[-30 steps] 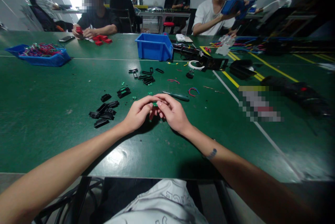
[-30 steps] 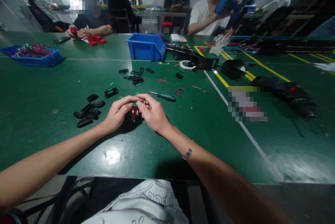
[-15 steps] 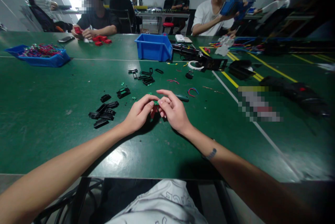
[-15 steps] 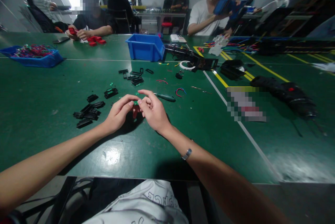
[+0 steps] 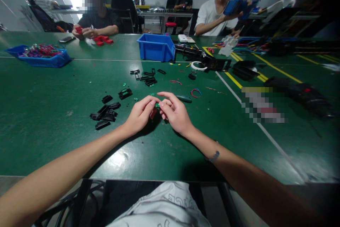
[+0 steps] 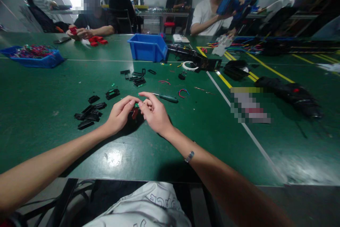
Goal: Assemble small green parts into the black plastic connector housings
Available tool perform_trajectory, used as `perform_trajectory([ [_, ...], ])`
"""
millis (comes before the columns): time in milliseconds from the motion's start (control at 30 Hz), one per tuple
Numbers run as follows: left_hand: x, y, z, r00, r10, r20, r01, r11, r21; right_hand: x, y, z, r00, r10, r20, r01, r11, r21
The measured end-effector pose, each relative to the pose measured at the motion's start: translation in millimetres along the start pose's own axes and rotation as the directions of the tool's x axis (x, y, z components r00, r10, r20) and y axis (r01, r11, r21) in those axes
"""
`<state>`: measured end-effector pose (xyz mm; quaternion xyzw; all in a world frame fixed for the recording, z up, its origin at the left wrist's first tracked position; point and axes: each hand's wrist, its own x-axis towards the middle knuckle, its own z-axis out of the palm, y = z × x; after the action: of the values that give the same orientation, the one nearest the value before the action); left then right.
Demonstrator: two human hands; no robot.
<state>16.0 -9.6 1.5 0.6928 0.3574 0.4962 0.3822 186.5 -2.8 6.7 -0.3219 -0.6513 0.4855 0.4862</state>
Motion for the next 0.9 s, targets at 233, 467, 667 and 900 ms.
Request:
perform_trajectory([
  [233,0.0,1.4,0.1,1.000,0.017,-0.004,-0.017,0.999,0.044,0.2,-0.8,0.0,1.000,0.004,0.007,-0.004,1.000,0.006],
  [467,0.3,2.4,-0.4,0.999,0.032,-0.011,-0.031,0.998,0.061,0.8,-0.3,0.0,1.000,0.011,0.008,-0.011,1.000,0.002],
  [667,0.0,3.8,-1.2,1.000,0.018,-0.013,-0.017,0.998,0.058,0.3,0.8,-0.6,1.000,0.018,0.013,-0.018,1.000,-0.003],
  [900,0.7,1.0,-1.5,1.000,0.003,-0.026,-0.002,0.999,0.035,1.3,1.5,0.3,1.000,0.026,0.018,-0.026,1.000,0.008],
])
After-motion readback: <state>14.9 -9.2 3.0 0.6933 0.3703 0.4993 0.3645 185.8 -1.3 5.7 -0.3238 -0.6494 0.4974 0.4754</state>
